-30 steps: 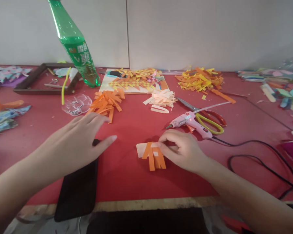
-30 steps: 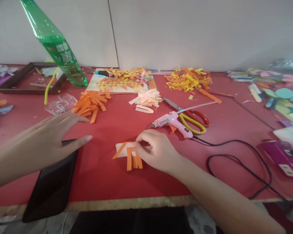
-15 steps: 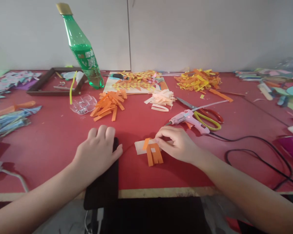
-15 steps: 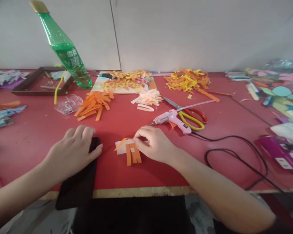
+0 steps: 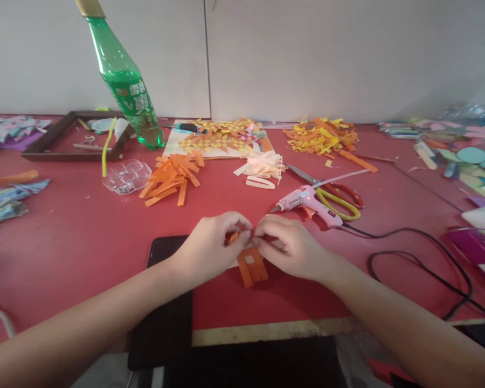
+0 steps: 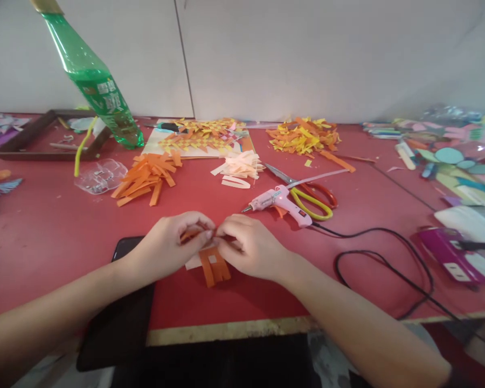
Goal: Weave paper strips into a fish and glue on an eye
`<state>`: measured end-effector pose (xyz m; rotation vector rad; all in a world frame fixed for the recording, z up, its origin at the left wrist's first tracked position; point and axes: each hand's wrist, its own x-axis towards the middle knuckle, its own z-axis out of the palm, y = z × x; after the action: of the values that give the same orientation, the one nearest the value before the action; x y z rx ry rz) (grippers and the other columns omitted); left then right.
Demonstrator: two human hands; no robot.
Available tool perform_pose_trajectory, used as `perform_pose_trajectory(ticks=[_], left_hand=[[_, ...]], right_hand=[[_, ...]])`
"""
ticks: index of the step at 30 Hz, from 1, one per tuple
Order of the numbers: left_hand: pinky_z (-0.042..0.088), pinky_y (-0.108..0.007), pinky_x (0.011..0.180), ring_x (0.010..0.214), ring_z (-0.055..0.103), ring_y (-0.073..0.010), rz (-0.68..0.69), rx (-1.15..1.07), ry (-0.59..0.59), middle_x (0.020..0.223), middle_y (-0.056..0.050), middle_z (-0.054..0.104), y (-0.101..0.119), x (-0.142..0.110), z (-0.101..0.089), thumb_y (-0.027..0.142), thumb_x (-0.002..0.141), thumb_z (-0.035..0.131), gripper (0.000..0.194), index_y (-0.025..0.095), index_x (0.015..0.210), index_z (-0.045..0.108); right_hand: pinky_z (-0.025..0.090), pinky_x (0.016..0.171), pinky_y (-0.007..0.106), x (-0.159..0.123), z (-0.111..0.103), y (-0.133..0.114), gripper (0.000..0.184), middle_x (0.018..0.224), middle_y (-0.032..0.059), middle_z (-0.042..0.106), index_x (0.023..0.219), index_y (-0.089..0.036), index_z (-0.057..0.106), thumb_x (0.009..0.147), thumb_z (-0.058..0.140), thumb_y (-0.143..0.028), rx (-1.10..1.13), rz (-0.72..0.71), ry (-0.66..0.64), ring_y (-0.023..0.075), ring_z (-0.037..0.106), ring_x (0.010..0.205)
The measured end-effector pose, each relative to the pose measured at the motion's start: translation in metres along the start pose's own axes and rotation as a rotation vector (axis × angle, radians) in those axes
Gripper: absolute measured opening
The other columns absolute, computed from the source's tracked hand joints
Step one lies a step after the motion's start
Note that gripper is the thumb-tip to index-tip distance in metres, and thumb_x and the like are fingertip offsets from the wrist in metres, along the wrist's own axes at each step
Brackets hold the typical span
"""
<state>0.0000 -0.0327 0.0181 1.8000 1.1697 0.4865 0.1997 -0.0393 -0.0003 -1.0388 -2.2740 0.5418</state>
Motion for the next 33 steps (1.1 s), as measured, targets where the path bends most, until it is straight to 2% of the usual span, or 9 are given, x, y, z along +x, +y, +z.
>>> perform_pose_trajectory(ticks=[3,6,9,12,17,21,26,29,33], left_hand=[[0.052,-0.03,0.076,0.085,0.069,-0.0206,-0.084,-0.219,0.08,0.092,-0.005,0.073,-0.005,0.01,0.004,0.035,0.085,0.06,0.019,0.019,0.091,0.068],[0.053,-0.032,0.078,0.087,0.069,-0.0217,-0.199,-0.519,0.036,0.097,-0.008,0.074,-0.009,0.012,0.006,0.039,0.083,0.064,0.031,0.015,0.103,0.067],[0.053,-0.033,0.08,0.085,0.07,-0.0211,-0.295,-0.78,-0.044,0.096,-0.009,0.074,-0.011,0.011,0.006,0.039,0.083,0.066,0.038,0.012,0.11,0.064],[0.052,-0.03,0.076,0.079,0.07,-0.0186,-0.337,-0.892,-0.058,0.091,-0.008,0.075,-0.013,0.011,0.006,0.037,0.083,0.068,0.038,0.011,0.111,0.065],[0.051,-0.028,0.075,0.076,0.071,-0.018,-0.316,-1.071,-0.218,0.088,-0.011,0.076,-0.016,0.01,0.007,0.035,0.087,0.064,0.033,0.009,0.107,0.069],[0.051,-0.028,0.079,0.082,0.072,-0.0195,-0.288,-1.11,-0.252,0.09,-0.012,0.076,-0.018,0.009,0.009,0.032,0.087,0.063,0.028,0.009,0.1,0.072],[0.05,-0.03,0.083,0.087,0.071,-0.0201,-0.268,-1.086,-0.258,0.093,-0.011,0.076,-0.018,0.009,0.009,0.035,0.088,0.062,0.03,0.012,0.106,0.07],[0.051,-0.028,0.079,0.083,0.07,-0.0175,-0.266,-0.972,-0.246,0.09,-0.007,0.075,-0.017,0.009,0.007,0.035,0.084,0.069,0.029,0.015,0.105,0.068],[0.049,-0.021,0.07,0.071,0.065,-0.0103,-0.245,-0.777,-0.169,0.078,-0.001,0.071,-0.014,0.007,0.005,0.021,0.072,0.08,0.018,0.014,0.085,0.068]], right_hand=[[0.046,0.071,0.032,0.0,-0.001,-0.001,0.008,0.077,0.0051,0.064,0.081,-0.018,0.059,0.087,0.056,-0.015,-0.241,-0.076,0.168,0.0177,0.056,0.076],[0.045,0.086,0.042,-0.002,-0.005,-0.001,0.008,0.097,0.0091,0.069,0.09,-0.019,0.063,0.083,0.065,-0.016,-0.422,-0.175,0.295,0.0244,0.058,0.096],[0.044,0.091,0.045,-0.004,-0.007,-0.001,0.015,0.105,0.0083,0.069,0.097,-0.022,0.066,0.082,0.07,-0.025,-0.434,-0.24,0.264,0.0269,0.057,0.108],[0.042,0.094,0.045,-0.006,-0.006,0.0,0.022,0.106,0.0066,0.07,0.104,-0.023,0.068,0.085,0.068,-0.034,-0.404,-0.264,0.207,0.0262,0.057,0.11],[0.041,0.096,0.044,-0.008,-0.001,-0.004,0.023,0.108,0.0069,0.069,0.109,-0.021,0.068,0.087,0.064,-0.026,-0.334,-0.246,0.134,0.0243,0.054,0.109],[0.042,0.094,0.044,-0.009,0.003,-0.005,0.021,0.109,0.0073,0.068,0.106,-0.02,0.068,0.087,0.061,-0.018,-0.251,-0.266,0.091,0.0236,0.053,0.108],[0.046,0.089,0.043,-0.01,0.001,0.0,0.021,0.102,0.0073,0.066,0.101,-0.019,0.068,0.083,0.061,-0.009,-0.147,-0.243,0.202,0.0222,0.056,0.101],[0.048,0.083,0.041,-0.009,-0.002,0.002,0.025,0.094,0.006,0.067,0.103,-0.02,0.067,0.083,0.06,-0.007,-0.093,-0.196,0.268,0.0194,0.058,0.091],[0.049,0.076,0.036,-0.006,-0.002,0.001,0.016,0.083,0.0048,0.066,0.098,-0.018,0.068,0.085,0.061,-0.011,-0.06,-0.165,0.29,0.017,0.058,0.079]])
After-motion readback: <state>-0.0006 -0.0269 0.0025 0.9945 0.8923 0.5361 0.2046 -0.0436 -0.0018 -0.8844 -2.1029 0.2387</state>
